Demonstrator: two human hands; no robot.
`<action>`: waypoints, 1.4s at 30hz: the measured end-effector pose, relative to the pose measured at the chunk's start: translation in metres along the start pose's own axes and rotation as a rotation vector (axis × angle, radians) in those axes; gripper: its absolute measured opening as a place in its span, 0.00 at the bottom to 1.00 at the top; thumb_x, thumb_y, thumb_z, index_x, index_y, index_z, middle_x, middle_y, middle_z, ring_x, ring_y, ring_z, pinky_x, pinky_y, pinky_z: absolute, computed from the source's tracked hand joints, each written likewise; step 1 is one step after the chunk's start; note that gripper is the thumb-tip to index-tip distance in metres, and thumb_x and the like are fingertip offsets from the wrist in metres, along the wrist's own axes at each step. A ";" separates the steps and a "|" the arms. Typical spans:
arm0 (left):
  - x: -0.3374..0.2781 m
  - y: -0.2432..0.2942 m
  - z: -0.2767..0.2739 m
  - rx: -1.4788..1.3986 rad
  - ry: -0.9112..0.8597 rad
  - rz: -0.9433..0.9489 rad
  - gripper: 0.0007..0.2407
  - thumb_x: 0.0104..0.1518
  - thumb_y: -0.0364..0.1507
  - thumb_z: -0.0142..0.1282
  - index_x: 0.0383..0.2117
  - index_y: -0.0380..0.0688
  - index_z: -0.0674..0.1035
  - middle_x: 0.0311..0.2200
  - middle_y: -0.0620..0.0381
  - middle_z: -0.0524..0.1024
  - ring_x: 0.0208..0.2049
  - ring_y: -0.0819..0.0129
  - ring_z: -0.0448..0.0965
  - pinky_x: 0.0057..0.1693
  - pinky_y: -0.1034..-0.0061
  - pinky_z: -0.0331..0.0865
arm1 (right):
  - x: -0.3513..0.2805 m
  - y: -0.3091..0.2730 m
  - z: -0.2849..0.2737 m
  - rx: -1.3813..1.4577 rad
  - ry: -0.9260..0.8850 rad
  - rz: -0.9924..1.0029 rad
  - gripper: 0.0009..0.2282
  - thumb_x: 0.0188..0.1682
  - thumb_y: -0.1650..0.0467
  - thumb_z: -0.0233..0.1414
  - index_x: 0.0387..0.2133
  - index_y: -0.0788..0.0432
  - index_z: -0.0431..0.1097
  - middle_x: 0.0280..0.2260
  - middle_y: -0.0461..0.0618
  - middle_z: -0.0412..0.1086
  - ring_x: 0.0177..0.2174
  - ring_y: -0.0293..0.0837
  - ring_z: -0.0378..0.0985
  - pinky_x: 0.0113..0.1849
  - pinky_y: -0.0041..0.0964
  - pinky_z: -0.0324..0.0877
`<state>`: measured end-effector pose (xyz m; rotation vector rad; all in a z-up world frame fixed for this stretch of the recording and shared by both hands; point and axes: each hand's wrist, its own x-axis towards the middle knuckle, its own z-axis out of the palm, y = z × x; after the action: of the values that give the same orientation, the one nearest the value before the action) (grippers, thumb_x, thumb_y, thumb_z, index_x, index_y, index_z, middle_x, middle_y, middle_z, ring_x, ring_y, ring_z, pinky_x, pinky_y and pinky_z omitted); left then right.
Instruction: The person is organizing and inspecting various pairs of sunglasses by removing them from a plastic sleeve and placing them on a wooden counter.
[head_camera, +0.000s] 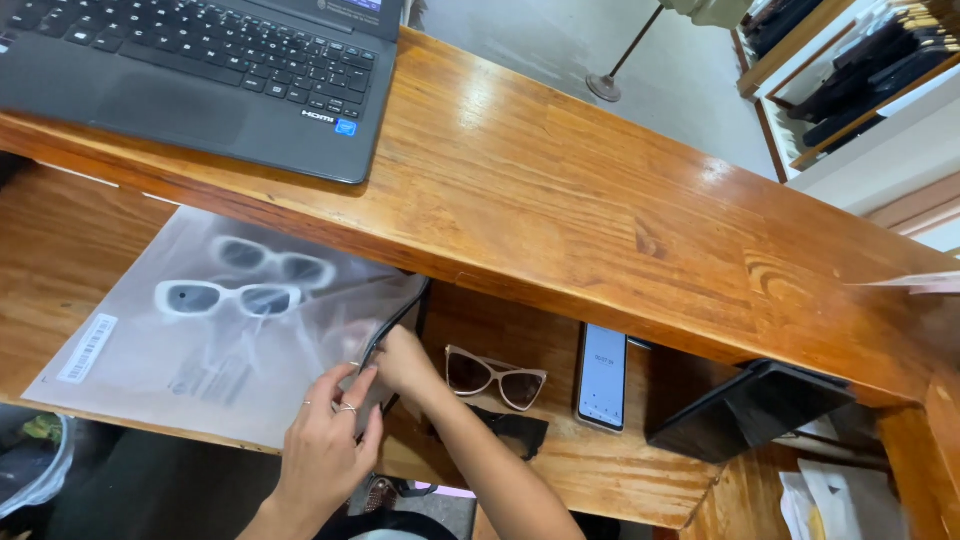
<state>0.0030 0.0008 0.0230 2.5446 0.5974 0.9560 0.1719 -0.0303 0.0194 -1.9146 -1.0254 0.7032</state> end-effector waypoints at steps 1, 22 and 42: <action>0.003 0.003 -0.002 -0.107 0.004 0.032 0.16 0.53 0.28 0.59 0.50 0.46 0.80 0.51 0.48 0.71 0.36 0.56 0.75 0.40 0.67 0.74 | -0.010 0.006 -0.010 -0.046 0.003 -0.012 0.12 0.40 0.76 0.43 0.33 0.55 0.73 0.28 0.45 0.76 0.32 0.36 0.74 0.37 0.36 0.68; 0.080 0.045 0.077 -1.113 -0.764 -0.985 0.37 0.55 0.36 0.52 0.72 0.46 0.50 0.75 0.55 0.47 0.75 0.64 0.47 0.75 0.66 0.43 | -0.108 0.064 -0.144 0.017 0.449 0.903 0.22 0.53 0.55 0.50 0.55 0.54 0.69 0.27 0.51 0.78 0.25 0.40 0.81 0.33 0.32 0.76; -0.007 0.030 0.039 -1.275 0.007 -0.456 0.15 0.49 0.13 0.63 0.44 0.34 0.83 0.55 0.49 0.70 0.47 0.61 0.82 0.56 0.73 0.81 | -0.199 0.070 -0.050 0.213 0.932 -0.211 0.07 0.47 0.80 0.56 0.37 0.64 0.75 0.45 0.60 0.78 0.48 0.47 0.80 0.46 0.32 0.77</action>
<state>0.0325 -0.0349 0.0058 1.2069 0.3410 0.7748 0.1364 -0.2441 0.0012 -1.6188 -0.5041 -0.2144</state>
